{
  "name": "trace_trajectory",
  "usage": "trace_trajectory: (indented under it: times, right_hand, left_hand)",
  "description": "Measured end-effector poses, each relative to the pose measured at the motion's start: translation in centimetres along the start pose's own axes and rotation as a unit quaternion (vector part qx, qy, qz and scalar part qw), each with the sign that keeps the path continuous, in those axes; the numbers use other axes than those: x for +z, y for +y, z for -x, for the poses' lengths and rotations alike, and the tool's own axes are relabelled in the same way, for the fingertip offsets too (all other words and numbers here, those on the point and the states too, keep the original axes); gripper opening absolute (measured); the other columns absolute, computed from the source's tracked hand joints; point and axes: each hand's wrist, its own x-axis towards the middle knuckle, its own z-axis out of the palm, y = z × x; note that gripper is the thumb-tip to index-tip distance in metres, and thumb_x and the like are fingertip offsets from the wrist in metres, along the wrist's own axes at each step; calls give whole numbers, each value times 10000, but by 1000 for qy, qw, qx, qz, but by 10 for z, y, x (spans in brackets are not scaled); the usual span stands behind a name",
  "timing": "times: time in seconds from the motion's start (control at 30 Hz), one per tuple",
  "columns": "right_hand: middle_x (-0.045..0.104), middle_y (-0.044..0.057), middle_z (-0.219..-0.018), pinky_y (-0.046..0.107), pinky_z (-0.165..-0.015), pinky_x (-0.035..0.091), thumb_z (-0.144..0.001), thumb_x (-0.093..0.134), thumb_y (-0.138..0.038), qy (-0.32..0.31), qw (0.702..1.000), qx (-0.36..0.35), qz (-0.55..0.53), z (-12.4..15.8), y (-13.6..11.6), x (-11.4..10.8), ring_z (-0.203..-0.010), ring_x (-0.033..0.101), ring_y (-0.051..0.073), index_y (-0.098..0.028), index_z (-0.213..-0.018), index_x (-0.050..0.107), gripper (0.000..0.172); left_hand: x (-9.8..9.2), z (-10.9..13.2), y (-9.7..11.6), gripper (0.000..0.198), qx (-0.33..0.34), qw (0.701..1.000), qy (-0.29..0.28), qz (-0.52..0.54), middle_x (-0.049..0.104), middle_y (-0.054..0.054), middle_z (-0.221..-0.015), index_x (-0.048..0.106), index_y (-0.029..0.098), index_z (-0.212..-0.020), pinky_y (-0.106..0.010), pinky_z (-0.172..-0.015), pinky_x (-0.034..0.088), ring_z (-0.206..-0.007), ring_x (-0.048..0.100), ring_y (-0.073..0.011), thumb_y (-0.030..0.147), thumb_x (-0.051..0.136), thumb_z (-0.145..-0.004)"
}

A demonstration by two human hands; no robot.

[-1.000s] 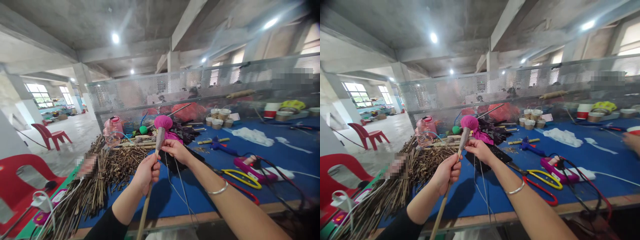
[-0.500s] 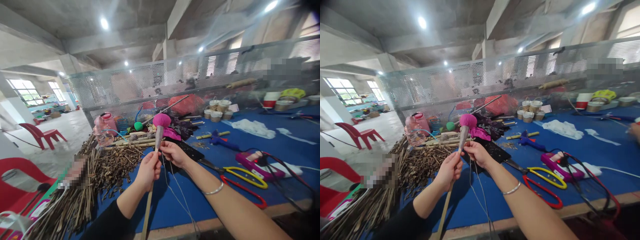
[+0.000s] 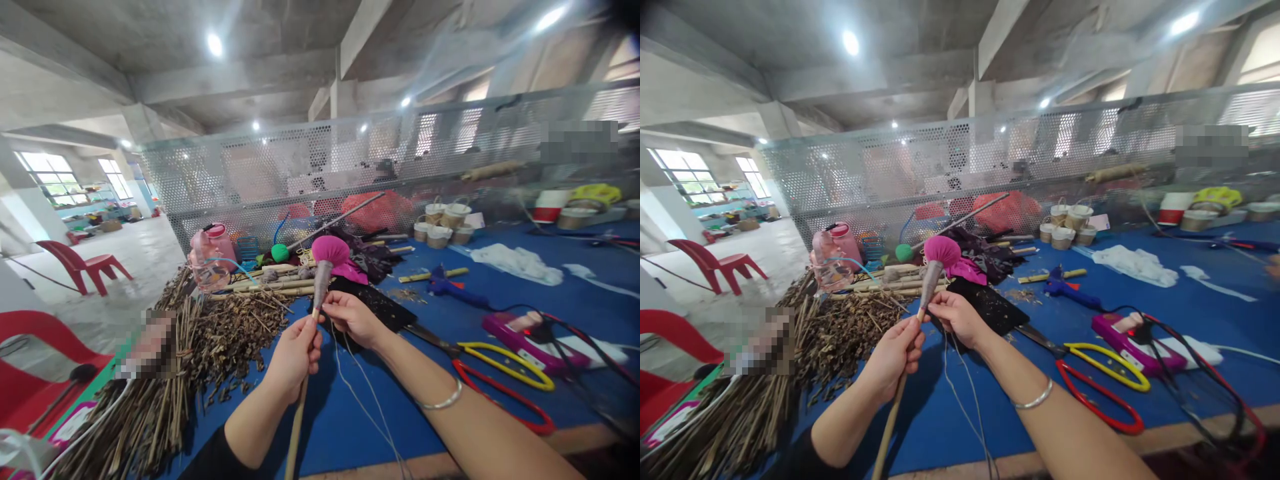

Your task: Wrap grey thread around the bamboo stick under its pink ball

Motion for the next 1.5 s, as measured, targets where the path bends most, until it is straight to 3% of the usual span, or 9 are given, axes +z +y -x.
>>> trace_trajectory:
  times: [0.23, 0.43, 0.53, 0.63, 0.73, 0.9, 1.1, 1.33, 1.5]
  right_hand:
    - [332, -96, -430, 213, -371, 99, -651, 693, -363, 14, 999, -14, 25, -1, 5, -2, -362, 201, 33, -159, -665, 517, 270]
    - [382, -86, -460, 218, -371, 92, -656, 690, -375, 10, 1000, -16, 14, -1, 3, 0, -362, 192, 31, -162, -697, 518, 277]
    - [428, -73, -473, 216, -375, 78, -647, 691, -387, 11, 1000, -8, 15, 0, 1, 0, -359, 194, 28, -159, -712, 520, 293]
    - [406, -78, -454, 219, -375, 68, -644, 691, -384, 19, 1000, -5, 19, 0, 1, 0, -356, 178, 28, -163, -689, 510, 289]
    - [377, -82, -445, 224, -374, 71, -647, 687, -375, 22, 999, -7, 31, -1, 2, 1, -359, 176, 33, -165, -677, 515, 273]
    - [304, -97, -426, 228, -375, 80, -656, 680, -372, 28, 998, -10, 47, -3, 5, -1, -361, 175, 39, -169, -672, 512, 263]
    - [316, -96, -446, 215, -370, 83, -671, 668, -386, 11, 1000, -11, 21, -2, 7, -2, -365, 186, 35, -177, -703, 481, 283]
    - [288, -119, -417, 189, -331, 68, -648, 694, -352, 3, 1000, 13, -18, -1, 0, 8, -339, 140, 26, -189, -752, 447, 314]
    - [262, -128, -433, 188, -337, 47, -627, 708, -331, -59, 996, 18, -69, 3, -7, 4, -355, 97, 28, -185, -986, 510, 435]
  left_hand:
    - [4, 2, -2, 442, 15, 999, 37, 14, 422, 85, -509, 432, 189, -818, -146, -336, 111, -344, 235, -8, 545, 633, -651]
    - [-1, 0, -3, 364, 44, 994, -5, 95, 465, 57, -567, 498, 169, -849, -144, -344, 188, -366, 256, -10, 487, 609, -712]
    - [-3, -1, -3, 327, -4, 992, -43, 115, 483, 34, -621, 523, 155, -875, -150, -376, 280, -408, 340, -23, 443, 599, -740]
    - [-5, -2, -2, 304, -57, 985, -60, 154, 393, 66, -567, 519, 157, -918, -122, -359, 193, -381, 255, -3, 402, 594, -756]
    - [-5, -3, -1, 348, -49, 986, -44, 154, 314, 93, -519, 496, 175, -941, -123, -356, 84, -364, 181, 0, 440, 599, -738]
    - [-3, -4, -6, 392, -1, 997, 16, 74, 413, 81, -540, 437, 193, -818, -135, -350, 115, -358, 229, -2, 471, 665, -661]
    - [-4, -5, -9, 425, 8, 998, -14, 68, 475, 41, -574, 511, 147, -844, -155, -363, 232, -397, 340, -25, 513, 638, -671]
    - [-5, 0, -6, 369, -17, 991, -29, 132, 381, 76, -499, 508, 154, -845, -134, -340, 97, -344, 194, 4, 497, 586, -732]
    - [-8, 3, -1, 284, -70, 970, -115, 200, 345, 80, -464, 504, 152, -831, -119, -317, 77, -319, 149, 6, 434, 522, -807]
